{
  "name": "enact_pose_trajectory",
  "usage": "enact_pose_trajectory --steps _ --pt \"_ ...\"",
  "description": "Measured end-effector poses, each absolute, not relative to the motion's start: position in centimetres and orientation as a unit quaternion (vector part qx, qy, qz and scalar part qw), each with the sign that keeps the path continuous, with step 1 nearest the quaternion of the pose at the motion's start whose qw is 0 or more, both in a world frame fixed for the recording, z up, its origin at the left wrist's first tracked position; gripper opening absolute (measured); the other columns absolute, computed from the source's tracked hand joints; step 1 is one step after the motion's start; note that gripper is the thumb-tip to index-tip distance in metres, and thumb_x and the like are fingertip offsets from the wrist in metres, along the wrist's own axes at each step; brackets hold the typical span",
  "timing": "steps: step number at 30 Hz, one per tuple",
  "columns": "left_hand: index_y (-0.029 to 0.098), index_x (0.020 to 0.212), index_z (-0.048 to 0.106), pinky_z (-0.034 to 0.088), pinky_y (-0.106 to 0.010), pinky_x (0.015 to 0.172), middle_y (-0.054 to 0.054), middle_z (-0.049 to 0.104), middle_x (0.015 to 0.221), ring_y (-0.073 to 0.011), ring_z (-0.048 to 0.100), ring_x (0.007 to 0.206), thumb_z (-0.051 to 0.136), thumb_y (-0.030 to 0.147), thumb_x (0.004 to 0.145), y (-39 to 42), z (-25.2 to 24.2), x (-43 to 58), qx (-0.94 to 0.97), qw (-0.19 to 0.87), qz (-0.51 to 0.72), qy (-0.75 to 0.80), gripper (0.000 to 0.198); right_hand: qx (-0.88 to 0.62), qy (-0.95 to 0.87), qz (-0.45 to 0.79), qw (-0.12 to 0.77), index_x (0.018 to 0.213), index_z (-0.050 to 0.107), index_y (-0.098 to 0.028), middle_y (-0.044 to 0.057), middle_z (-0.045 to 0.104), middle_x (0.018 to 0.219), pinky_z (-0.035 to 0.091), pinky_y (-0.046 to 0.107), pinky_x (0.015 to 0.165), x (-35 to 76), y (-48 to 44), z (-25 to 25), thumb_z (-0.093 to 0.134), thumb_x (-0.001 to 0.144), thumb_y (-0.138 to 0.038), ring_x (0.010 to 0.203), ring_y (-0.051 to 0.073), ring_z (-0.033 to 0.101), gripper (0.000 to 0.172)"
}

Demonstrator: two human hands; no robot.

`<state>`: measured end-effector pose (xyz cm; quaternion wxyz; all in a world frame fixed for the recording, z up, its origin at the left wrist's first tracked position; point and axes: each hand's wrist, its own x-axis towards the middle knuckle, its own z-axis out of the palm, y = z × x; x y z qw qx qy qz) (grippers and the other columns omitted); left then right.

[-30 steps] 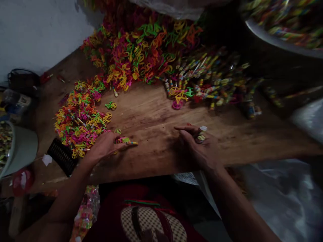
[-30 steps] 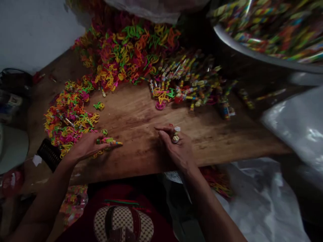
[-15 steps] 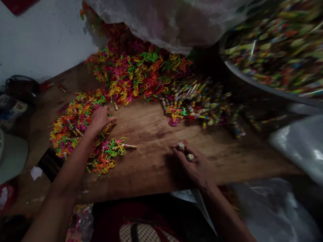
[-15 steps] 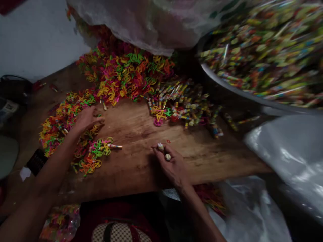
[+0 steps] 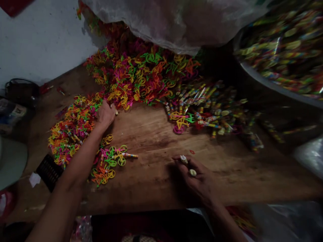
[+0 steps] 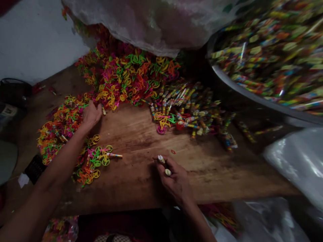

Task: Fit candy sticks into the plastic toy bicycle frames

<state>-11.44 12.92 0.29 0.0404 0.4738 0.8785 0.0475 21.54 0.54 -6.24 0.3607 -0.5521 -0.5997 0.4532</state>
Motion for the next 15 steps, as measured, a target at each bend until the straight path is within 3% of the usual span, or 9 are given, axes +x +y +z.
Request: enact_pose_trajectory --steps 3,7,10,15 --pt "0.004 0.142 0.047 0.049 -0.048 0.089 -0.029 0.068 0.118 -0.0435 0.065 0.11 0.058 0.042 0.086 14.0 0.1 -11.0 0.468 0.053 0.017 0.882 0.069 -0.542 -0.609 0.438 0.38 0.088 0.074 -0.025 0.002 0.076 0.076 0.058 0.027 0.057 21.6 0.4 -6.8 0.061 0.084 -0.039 0.065 0.02 0.072 0.019" --pt "0.003 0.149 0.038 0.049 -0.05 0.09 -0.031 0.067 0.121 -0.0448 0.064 0.114 0.058 0.04 0.085 14.5 0.3 -11.6 0.47 0.059 -0.015 0.88 0.077 -0.528 -0.63 0.408 0.398 0.092 0.074 -0.026 0.002 0.078 0.08 0.059 0.027 0.058 21.6 0.2 -7.9 0.059 0.085 -0.036 0.065 0.02 0.073 0.02" --pt "0.003 0.151 0.037 0.049 -0.051 0.088 -0.032 0.068 0.118 -0.045 0.064 0.114 0.051 0.029 0.088 15.2 0.5 -12.0 0.483 0.034 -0.032 0.874 0.069 -0.528 -0.641 0.394 0.393 0.093 0.073 -0.025 0.002 0.077 0.079 0.059 0.027 0.057 21.6 0.2 -8.1 0.058 0.086 -0.033 0.063 0.02 0.072 0.019" --pt "0.008 0.136 0.056 0.049 -0.051 0.084 -0.03 0.069 0.112 -0.0448 0.065 0.108 0.044 0.022 0.09 15.8 0.9 -11.1 0.463 0.009 -0.048 0.885 0.05 -0.519 -0.656 0.39 0.386 0.092 0.07 -0.025 0.002 0.074 0.074 0.056 0.029 0.059 21.2 0.3 -7.1 0.053 0.086 -0.027 0.065 0.02 0.07 0.018"
